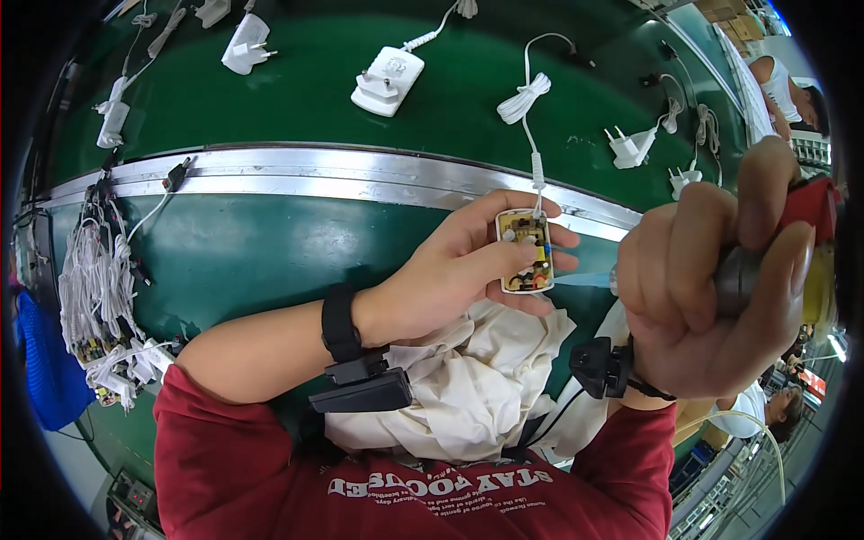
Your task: The person applies a substance to the circuit boards of power adapters using a dispenser, then places each adapter onto the conveyor belt and picks up a new one from the pile.
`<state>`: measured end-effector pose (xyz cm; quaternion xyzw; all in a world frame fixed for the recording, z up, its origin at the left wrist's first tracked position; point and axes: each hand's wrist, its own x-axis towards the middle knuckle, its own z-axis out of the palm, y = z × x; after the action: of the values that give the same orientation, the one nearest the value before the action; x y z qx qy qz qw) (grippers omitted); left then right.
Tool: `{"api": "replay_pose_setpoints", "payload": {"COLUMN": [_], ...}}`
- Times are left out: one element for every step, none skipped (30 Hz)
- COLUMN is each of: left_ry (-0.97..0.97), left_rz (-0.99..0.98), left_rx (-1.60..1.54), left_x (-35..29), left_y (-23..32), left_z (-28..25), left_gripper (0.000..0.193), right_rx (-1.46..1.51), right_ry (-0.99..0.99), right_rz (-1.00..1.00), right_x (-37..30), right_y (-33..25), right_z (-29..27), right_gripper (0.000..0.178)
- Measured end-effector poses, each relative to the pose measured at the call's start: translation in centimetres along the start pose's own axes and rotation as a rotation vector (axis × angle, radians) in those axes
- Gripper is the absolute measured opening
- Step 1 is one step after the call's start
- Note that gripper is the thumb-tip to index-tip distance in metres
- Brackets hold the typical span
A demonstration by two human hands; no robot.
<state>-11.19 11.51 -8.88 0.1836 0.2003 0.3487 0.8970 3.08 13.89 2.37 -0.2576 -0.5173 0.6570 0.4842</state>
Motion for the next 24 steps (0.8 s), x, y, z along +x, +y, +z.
{"api": "replay_pose_setpoints", "payload": {"left_ry": [-0.001, -0.006, -0.007, -0.009, -0.007, -0.022, -0.037, -0.054, -0.052, -0.065, -0.078, -0.090, -0.089, -0.088, -0.086, -0.084, -0.082, -0.086, -0.089, -0.093, -0.095, -0.093, -0.089, -0.087], "left_rz": [-0.001, -0.006, -0.009, -0.013, -0.013, -0.020, -0.028, -0.035, -0.035, -0.037, -0.039, -0.041, -0.041, -0.041, -0.041, -0.041, -0.041, -0.041, -0.041, -0.041, -0.043, -0.050, -0.055, -0.059], "left_rx": [0.000, 0.000, -0.001, -0.001, -0.002, -0.058, -0.114, -0.170, -0.171, -0.182, -0.194, -0.205, -0.205, -0.197, -0.188, -0.179, -0.178, -0.185, -0.192, -0.199, -0.198, -0.201, -0.203, -0.204], "left_x": [0.1, 0.1, 0.1, 0.1, 0.1, 0.2, 0.3, 0.4, 0.4, 0.3, 0.3, 0.2, 0.2, 0.2, 0.2, 0.3, 0.2, 0.3, 0.3, 0.4, 0.5, 0.5, 0.5, 0.6], "left_y": [0.0, 0.0, 0.1, 0.1, 0.0, -0.1, -0.3, -0.3, -0.3, -0.2, -0.2, -0.2, -0.2, -0.2, -0.2, -0.2, -0.2, -0.3, -0.3, -0.3, -0.4, -0.4, -0.4, -0.4], "left_z": [0.0, 0.1, 0.0, 0.0, 0.0, -0.1, -0.1, -0.1, -0.1, 0.0, 0.0, 0.0, 0.0, 0.0, 0.1, 0.1, 0.1, 0.1, 0.1, 0.1, 0.1, 0.1, 0.2, 0.3], "left_gripper": [0.035, 0.035, 0.036, 0.036, 0.036, 0.037, 0.037, 0.038, 0.038, 0.039, 0.040, 0.040, 0.040, 0.041, 0.041, 0.041, 0.041, 0.041, 0.041, 0.041, 0.041, 0.040, 0.039, 0.039], "right_rx": [-0.038, -0.076, -0.112, -0.148, -0.184, -0.183, -0.182, -0.181, -0.181, -0.180, -0.179, -0.179, -0.178, -0.178, -0.177, -0.175, -0.174, -0.174, -0.174, -0.175, -0.176, -0.177, -0.178, -0.179], "right_ry": [0.015, 0.030, 0.043, 0.056, 0.070, 0.069, 0.071, 0.072, 0.074, 0.076, 0.077, 0.078, 0.079, 0.080, 0.081, 0.082, 0.083, 0.086, 0.090, 0.094, 0.098, 0.102, 0.105, 0.109], "right_rz": [0.015, 0.030, 0.047, 0.063, 0.080, 0.081, 0.081, 0.079, 0.078, 0.077, 0.076, 0.075, 0.072, 0.070, 0.068, 0.066, 0.063, 0.061, 0.058, 0.055, 0.051, 0.047, 0.041, 0.035], "right_x": [0.0, -0.1, -0.1, -0.1, -0.2, -0.1, -0.1, -0.1, -0.1, 0.0, 0.0, 0.0, 0.0, 0.0, 0.0, 0.1, 0.1, 0.1, 0.1, 0.1, 0.1, 0.0, 0.0, 0.0], "right_y": [-0.1, -0.3, -0.5, -0.8, -1.2, -1.1, -1.0, -0.9, -0.9, -0.8, -0.8, -0.7, -0.7, -0.6, -0.6, -0.5, -0.5, -0.5, -0.5, -0.5, -0.5, -0.6, -0.7, -0.9], "right_z": [0.0, 0.1, 0.2, 0.4, 0.6, 0.6, 0.7, 0.7, 0.8, 0.8, 0.9, 0.9, 1.0, 1.0, 1.1, 1.1, 1.1, 1.1, 1.0, 1.0, 0.9, 0.8, 0.7, 0.7], "right_gripper": [0.025, 0.025, 0.025, 0.025, 0.025, 0.025, 0.026, 0.026, 0.027, 0.027, 0.028, 0.028, 0.029, 0.029, 0.030, 0.031, 0.032, 0.032, 0.033, 0.034, 0.035, 0.036, 0.036, 0.037]}}
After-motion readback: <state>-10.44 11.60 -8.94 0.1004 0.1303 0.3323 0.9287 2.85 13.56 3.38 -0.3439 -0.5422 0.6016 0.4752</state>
